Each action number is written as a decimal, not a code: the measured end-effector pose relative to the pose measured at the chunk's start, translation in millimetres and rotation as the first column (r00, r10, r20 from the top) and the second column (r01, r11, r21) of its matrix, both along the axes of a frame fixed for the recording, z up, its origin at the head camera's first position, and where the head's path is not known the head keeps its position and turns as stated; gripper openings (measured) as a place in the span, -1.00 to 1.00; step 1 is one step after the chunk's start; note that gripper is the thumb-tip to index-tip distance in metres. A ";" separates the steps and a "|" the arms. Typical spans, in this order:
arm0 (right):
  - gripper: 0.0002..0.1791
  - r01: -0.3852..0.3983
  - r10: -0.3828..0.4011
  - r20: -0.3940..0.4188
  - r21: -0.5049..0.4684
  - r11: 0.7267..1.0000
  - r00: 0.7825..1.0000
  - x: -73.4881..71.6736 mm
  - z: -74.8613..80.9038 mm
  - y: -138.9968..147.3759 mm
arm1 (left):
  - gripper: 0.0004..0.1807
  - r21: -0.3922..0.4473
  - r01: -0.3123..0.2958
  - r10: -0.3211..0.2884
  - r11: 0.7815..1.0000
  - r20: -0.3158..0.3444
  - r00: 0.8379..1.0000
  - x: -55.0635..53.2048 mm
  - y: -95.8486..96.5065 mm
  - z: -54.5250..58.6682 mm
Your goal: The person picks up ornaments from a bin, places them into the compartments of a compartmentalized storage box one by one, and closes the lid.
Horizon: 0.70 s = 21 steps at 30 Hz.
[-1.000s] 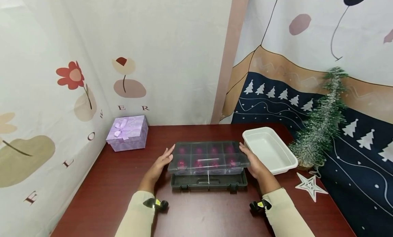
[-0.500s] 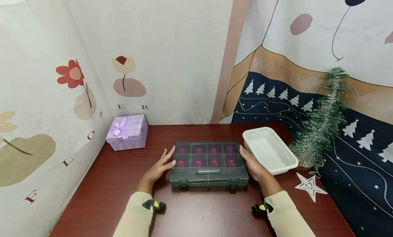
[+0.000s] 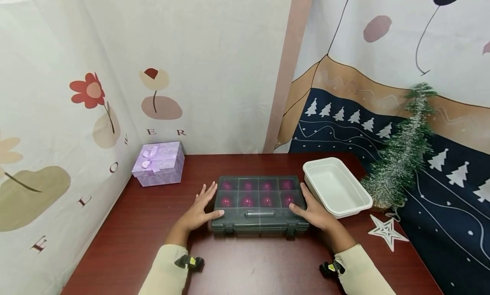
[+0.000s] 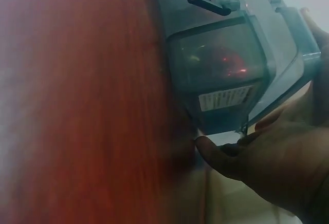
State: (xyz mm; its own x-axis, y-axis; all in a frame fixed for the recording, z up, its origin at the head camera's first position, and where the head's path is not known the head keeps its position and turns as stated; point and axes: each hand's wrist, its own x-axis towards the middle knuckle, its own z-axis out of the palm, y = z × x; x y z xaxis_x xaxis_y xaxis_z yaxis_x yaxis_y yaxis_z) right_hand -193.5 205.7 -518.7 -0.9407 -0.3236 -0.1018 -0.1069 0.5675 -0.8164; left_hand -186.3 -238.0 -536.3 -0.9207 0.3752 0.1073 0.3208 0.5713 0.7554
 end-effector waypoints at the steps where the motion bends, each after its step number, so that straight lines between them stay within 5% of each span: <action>1: 0.26 -0.011 0.011 -0.027 0.013 1.000 1.000 2.9 -0.1 1.0 | 0.15 -0.023 -0.005 0.005 1.000 -0.022 1.000 2.8 1.0 1.7; 11: 0.25 -0.082 0.099 -0.213 0.087 0.993 0.972 27.7 -0.9 7.7 | 0.02 -0.202 -0.057 0.012 0.978 -0.219 0.976 31.1 15.4 6.9; 21: -0.29 -0.131 0.130 -0.367 0.023 0.991 0.921 38.4 -11.8 9.2 | -0.21 -0.301 -0.073 -0.054 0.951 -0.395 0.917 44.6 44.3 15.9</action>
State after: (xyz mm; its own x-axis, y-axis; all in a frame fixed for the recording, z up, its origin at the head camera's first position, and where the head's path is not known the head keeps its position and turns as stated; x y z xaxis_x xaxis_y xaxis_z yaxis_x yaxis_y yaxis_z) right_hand -155.1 214.9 -530.6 -0.8615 -0.4456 0.2434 -0.4722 0.5269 -0.7067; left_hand -141.7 -193.7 -520.3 -0.8301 0.4391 0.3436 0.5480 0.7562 0.3576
